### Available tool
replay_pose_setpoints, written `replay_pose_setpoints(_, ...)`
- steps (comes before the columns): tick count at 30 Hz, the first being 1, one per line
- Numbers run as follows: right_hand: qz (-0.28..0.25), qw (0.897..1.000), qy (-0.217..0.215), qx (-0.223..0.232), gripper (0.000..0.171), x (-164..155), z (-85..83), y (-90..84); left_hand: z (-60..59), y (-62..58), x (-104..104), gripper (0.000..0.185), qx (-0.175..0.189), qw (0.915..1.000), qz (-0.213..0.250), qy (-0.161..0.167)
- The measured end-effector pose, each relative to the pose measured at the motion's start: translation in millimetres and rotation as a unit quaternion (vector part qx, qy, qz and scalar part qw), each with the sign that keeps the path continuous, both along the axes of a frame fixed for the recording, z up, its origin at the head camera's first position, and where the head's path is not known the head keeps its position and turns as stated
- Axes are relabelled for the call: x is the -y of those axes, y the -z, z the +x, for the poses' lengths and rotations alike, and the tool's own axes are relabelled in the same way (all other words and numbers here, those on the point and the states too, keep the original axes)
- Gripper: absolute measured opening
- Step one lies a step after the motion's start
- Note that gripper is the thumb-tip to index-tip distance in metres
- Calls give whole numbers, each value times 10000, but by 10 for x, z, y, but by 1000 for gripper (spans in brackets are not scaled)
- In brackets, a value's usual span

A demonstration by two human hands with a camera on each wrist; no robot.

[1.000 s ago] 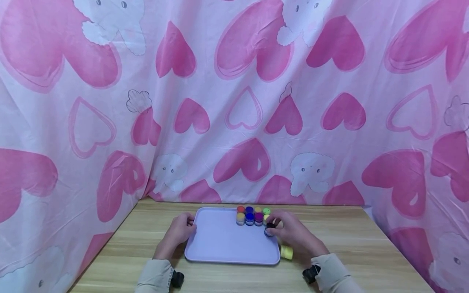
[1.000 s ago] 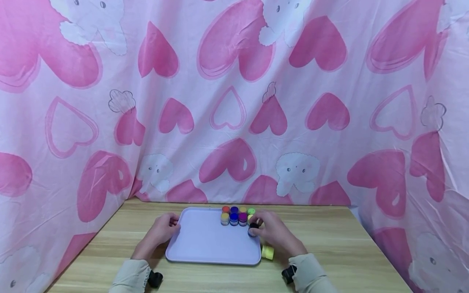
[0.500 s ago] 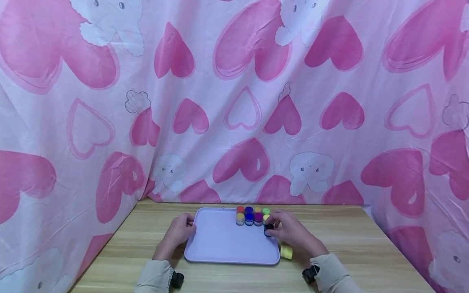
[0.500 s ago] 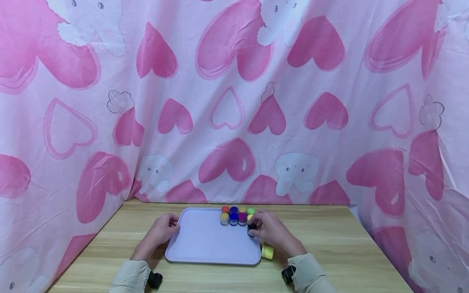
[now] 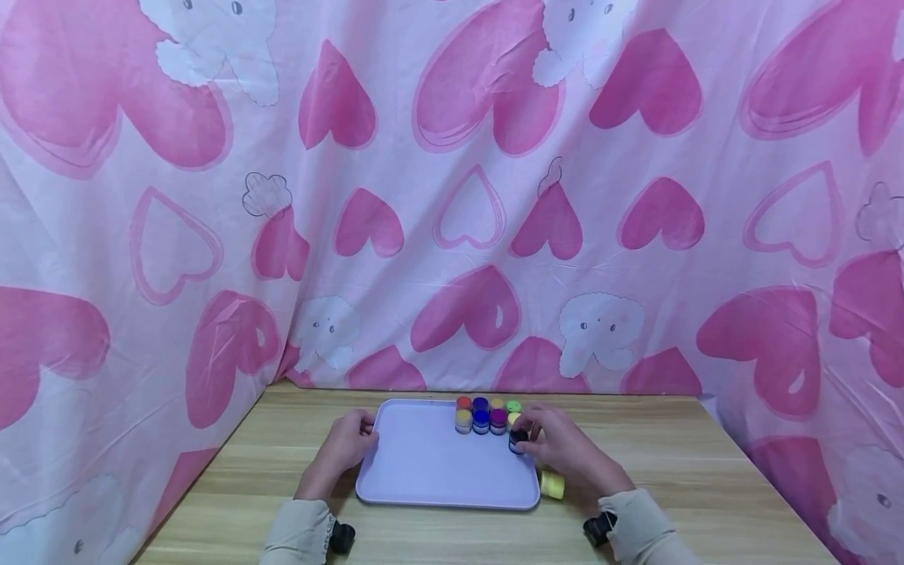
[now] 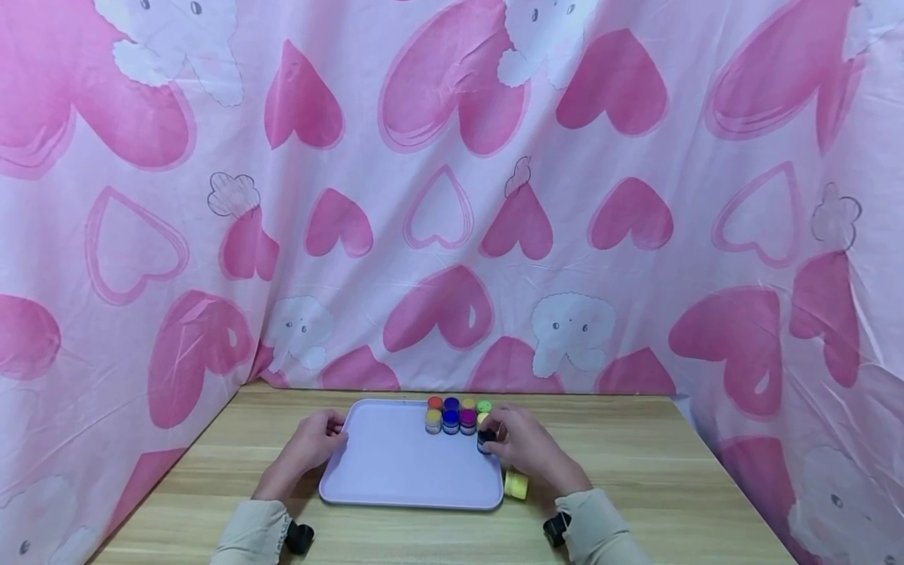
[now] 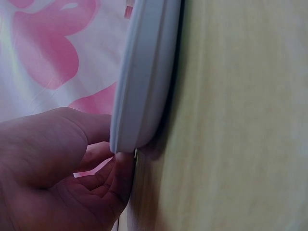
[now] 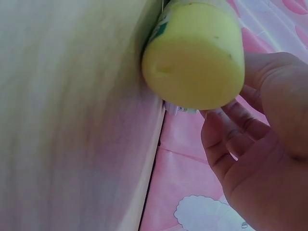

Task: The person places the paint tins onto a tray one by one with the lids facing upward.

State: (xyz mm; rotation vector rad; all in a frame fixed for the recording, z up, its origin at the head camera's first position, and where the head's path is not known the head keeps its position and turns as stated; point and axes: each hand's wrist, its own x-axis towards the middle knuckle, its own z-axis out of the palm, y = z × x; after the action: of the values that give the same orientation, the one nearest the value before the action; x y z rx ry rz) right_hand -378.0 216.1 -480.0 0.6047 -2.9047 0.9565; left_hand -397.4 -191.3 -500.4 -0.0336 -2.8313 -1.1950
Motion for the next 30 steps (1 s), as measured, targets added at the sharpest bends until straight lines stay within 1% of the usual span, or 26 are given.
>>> replay_pose_setpoints(3, 18, 10000, -29, -34, 24, 1, 1, -3, 1, 6, 9, 23, -2, 10000, -4, -2)
replay_pose_setpoints(8, -118, 9996, 25, 245, 28, -5, 20, -51, 1, 4, 11, 24, 35, 10000, -7, -27)
replay_pose_setpoints(10, -180, 9990, 90, 408, 27, -20, 37, -77, -4, 4, 7, 24, 31, 10000, -13, -30)
replay_pose_setpoints(12, -210, 9987, 110, 448, 25, -42, 52, -96, -12, 7, 4, 23, 15, 10000, -21, -30)
replay_pose_setpoints(15, -206, 9989, 19, 414, 19, -91, 81, -110, -19, 6, 0, 23, -7, 10000, -16, -17)
replay_pose_setpoints(17, -209, 9992, -146, 316, 15, -126, 106, -115, -22, 4, -3, 24, 2, 10000, 4, -10)
replay_pose_setpoints(21, -185, 9987, -406, 257, 11, -179, 166, -129, -20, 5, -5, 25, 5, 10000, 24, -16)
replay_pose_setpoints(23, -160, 9983, -450, 326, 9, -192, 197, -137, -19, 5, -6, 25, 5, 10000, 30, -30)
replay_pose_setpoints(26, -106, 9972, -467, 571, 8, -212, 254, -144, -20, 10, -5, 25, -4, 10000, 8, -9)
replay_pose_setpoints(30, 8, 9950, -636, 773, 10, -246, 329, -151, -18, 25, 3, 25, 80, 10000, 28, -30)
